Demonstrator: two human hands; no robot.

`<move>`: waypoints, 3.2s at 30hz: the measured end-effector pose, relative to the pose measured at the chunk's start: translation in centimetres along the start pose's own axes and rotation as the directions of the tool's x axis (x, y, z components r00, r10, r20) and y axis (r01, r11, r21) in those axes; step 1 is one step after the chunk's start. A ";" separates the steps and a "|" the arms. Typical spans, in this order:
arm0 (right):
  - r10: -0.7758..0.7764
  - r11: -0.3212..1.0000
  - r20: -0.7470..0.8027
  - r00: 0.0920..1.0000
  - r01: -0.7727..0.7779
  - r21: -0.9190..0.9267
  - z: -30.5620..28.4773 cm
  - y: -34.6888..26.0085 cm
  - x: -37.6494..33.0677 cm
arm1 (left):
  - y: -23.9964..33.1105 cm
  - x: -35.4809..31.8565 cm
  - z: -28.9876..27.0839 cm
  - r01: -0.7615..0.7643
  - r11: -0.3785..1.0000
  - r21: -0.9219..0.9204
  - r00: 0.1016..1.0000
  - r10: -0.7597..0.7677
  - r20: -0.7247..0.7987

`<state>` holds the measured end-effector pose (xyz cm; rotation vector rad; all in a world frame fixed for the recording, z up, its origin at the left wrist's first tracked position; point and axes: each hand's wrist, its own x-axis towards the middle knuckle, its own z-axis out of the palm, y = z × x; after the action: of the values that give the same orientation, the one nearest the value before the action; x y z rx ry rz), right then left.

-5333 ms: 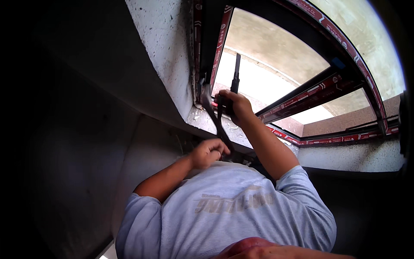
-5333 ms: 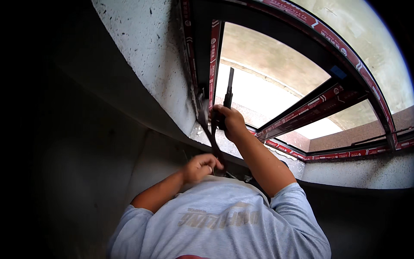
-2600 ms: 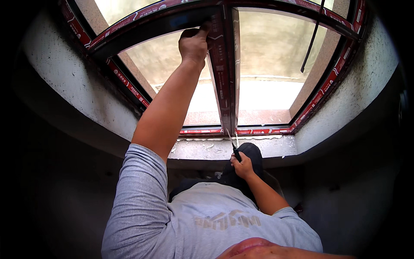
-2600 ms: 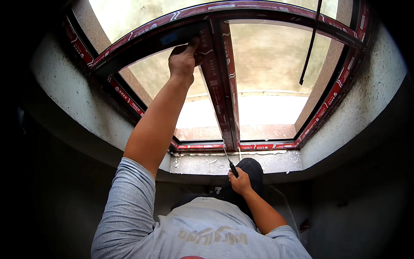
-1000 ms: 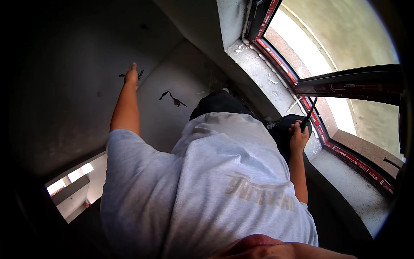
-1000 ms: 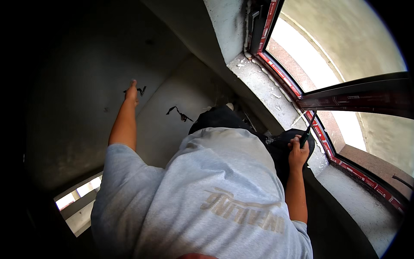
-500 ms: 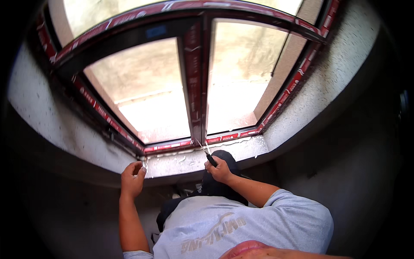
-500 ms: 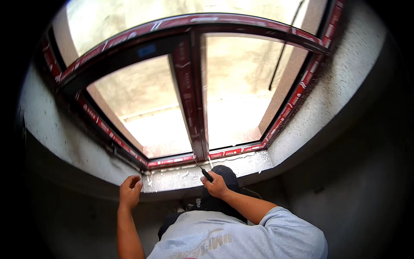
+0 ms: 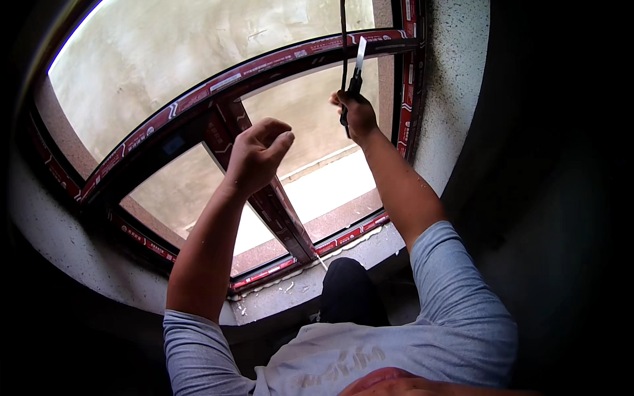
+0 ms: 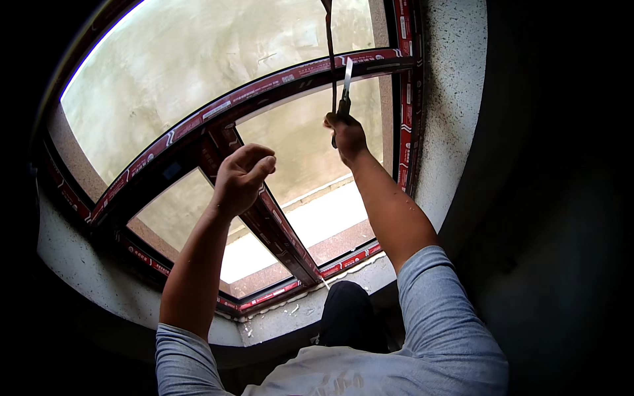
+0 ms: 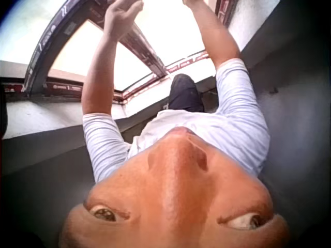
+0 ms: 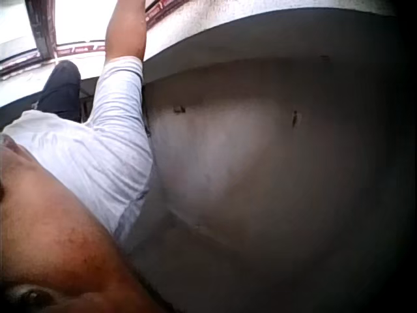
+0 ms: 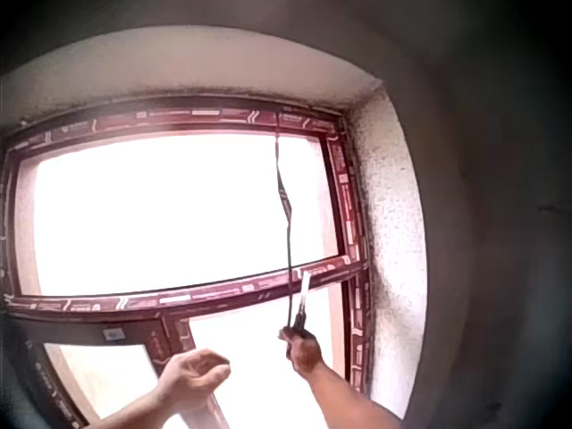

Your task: The person installs a window frame into a wall opening, using a utility knife to trim excess sealant around the perimeter. They repeatedly scrape and smooth the sealant along the top, sides, and bottom edges of the frame.

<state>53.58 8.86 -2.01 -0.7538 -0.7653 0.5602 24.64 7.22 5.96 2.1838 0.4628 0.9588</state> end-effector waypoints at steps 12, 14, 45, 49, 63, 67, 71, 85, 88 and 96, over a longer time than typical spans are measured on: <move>0.100 0.695 0.223 0.970 -0.229 0.682 -0.2 1.1 -27.0 | 4.6 0.0 11.9 0.209 0.626 -0.751 0.978 -0.138 0.158; 0.099 0.746 0.237 0.966 -0.230 0.624 -2.7 1.9 -29.1 | 4.8 -3.2 13.1 0.191 0.637 -0.747 0.980 -0.168 0.107; 0.717 0.644 0.120 0.687 -0.586 -0.492 -7.9 20.1 -41.2 | -2.8 -29.8 -11.2 0.357 0.777 0.519 0.889 -0.111 -0.445; 0.760 0.563 0.176 0.626 -0.497 -0.660 -8.3 19.7 -41.6 | -1.5 -14.1 -8.4 -0.130 0.670 0.731 0.907 0.378 -0.184; 0.710 0.630 0.028 0.704 -0.617 -0.472 -10.8 17.7 -41.4 | -7.8 -0.9 -11.1 -0.132 0.267 0.955 0.637 0.761 -0.125; 0.698 0.639 0.055 0.714 -0.587 -0.497 -10.2 18.5 -40.9 | -7.8 -0.4 -11.2 -0.166 0.299 0.940 0.618 0.774 -0.138; 0.652 0.688 0.094 0.752 -0.535 -0.490 -9.0 19.0 -39.8 | -7.4 -0.3 -11.1 -0.189 0.348 0.918 0.615 0.771 -0.166; -0.110 0.963 0.251 0.962 0.166 -0.212 8.1 10.1 -19.7 | -7.7 -1.1 -11.4 -0.198 0.314 0.929 0.741 0.668 -0.067; -0.302 0.897 0.244 0.922 0.361 -0.254 13.6 5.1 -13.5 | -7.1 -0.8 -11.9 -0.214 0.378 0.900 0.769 0.634 -0.083; -0.488 0.713 0.274 0.829 0.559 -0.422 20.7 1.7 -6.1 | -6.3 -1.0 -12.0 -0.252 0.507 0.824 0.767 0.624 -0.149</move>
<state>33.52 13.87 4.39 -0.9117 -1.2318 -0.1221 14.75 16.50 6.75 2.9636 0.5901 1.8486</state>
